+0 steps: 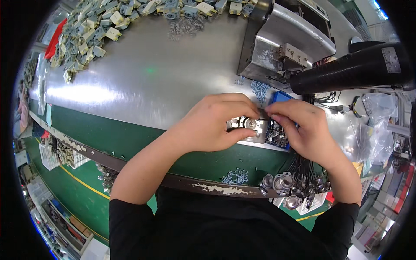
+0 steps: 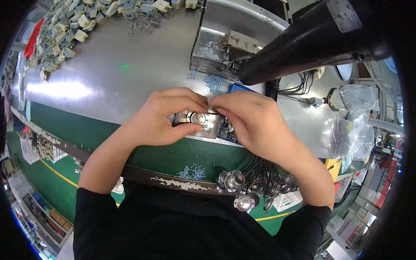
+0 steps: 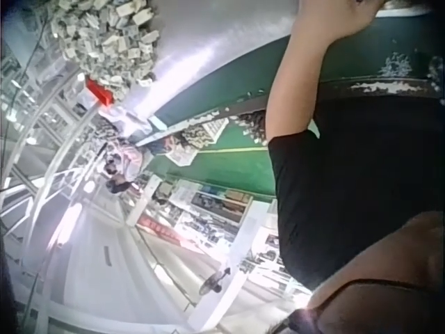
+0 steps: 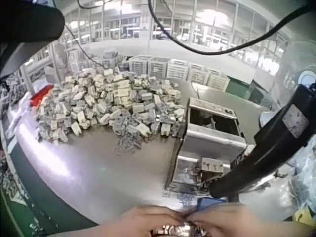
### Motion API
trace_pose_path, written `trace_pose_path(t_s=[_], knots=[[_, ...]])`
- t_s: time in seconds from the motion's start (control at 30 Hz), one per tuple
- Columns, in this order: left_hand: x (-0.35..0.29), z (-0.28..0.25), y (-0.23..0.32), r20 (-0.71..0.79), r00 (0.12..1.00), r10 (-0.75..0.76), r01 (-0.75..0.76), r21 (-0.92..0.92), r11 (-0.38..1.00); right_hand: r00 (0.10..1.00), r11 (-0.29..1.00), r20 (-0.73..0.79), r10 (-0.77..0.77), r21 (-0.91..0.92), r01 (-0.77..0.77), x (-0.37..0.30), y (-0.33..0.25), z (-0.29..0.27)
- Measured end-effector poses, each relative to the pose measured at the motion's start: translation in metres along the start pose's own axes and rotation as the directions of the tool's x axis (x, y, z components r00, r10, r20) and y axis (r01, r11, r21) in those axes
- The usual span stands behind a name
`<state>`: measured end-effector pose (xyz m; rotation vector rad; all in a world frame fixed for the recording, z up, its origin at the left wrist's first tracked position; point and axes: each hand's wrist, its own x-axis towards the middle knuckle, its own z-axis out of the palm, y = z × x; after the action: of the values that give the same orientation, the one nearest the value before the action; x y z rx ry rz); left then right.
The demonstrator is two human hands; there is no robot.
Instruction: Assembling wire harnesses and securing them to electrical sockets using an electric screwdriver.
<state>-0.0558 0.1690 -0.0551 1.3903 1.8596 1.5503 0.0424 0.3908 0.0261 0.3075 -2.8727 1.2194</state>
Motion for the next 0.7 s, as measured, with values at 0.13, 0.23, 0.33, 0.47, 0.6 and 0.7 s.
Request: trace_pose_path(t_s=[0.13, 0.23, 0.33, 0.47, 0.6, 0.7], knots=[[-0.001, 0.0, 0.001, -0.007, 1.0, -0.016, 0.016, -0.005, 1.0, 0.983, 0.986, 0.112, -0.146, -0.061, 0.154, 0.006, 0.0, -0.009], [-0.003, 0.0, 0.0, -0.013, 1.0, -0.014, 0.014, 0.006, 1.0, 0.997, 1.0, 0.079, 0.003, -0.021, -0.001, 0.01, -0.015, -0.01], [-0.002, 0.001, 0.0, -0.01, 1.0, -0.011, 0.011, 0.007, 1.0, 0.994, 0.994, 0.006, 0.105, 0.027, -0.105, 0.009, -0.017, 0.0], [0.0, 0.001, 0.002, -0.009, 1.0, -0.016, 0.016, 0.001, 1.0, 0.991, 0.991, -0.006, 0.135, 0.015, -0.135, 0.009, -0.014, 0.008], [-0.002, -0.001, -0.001, -0.017, 1.0, -0.012, 0.012, 0.005, 1.0, 0.99, 0.993, 0.076, 0.115, -0.037, -0.113, 0.013, -0.009, 0.013], [-0.001, 0.001, -0.001, -0.03, 1.0, 0.006, -0.006, 0.012, 1.0, 0.992, 0.996, 0.091, 0.083, -0.044, -0.079, 0.013, -0.009, 0.015]])
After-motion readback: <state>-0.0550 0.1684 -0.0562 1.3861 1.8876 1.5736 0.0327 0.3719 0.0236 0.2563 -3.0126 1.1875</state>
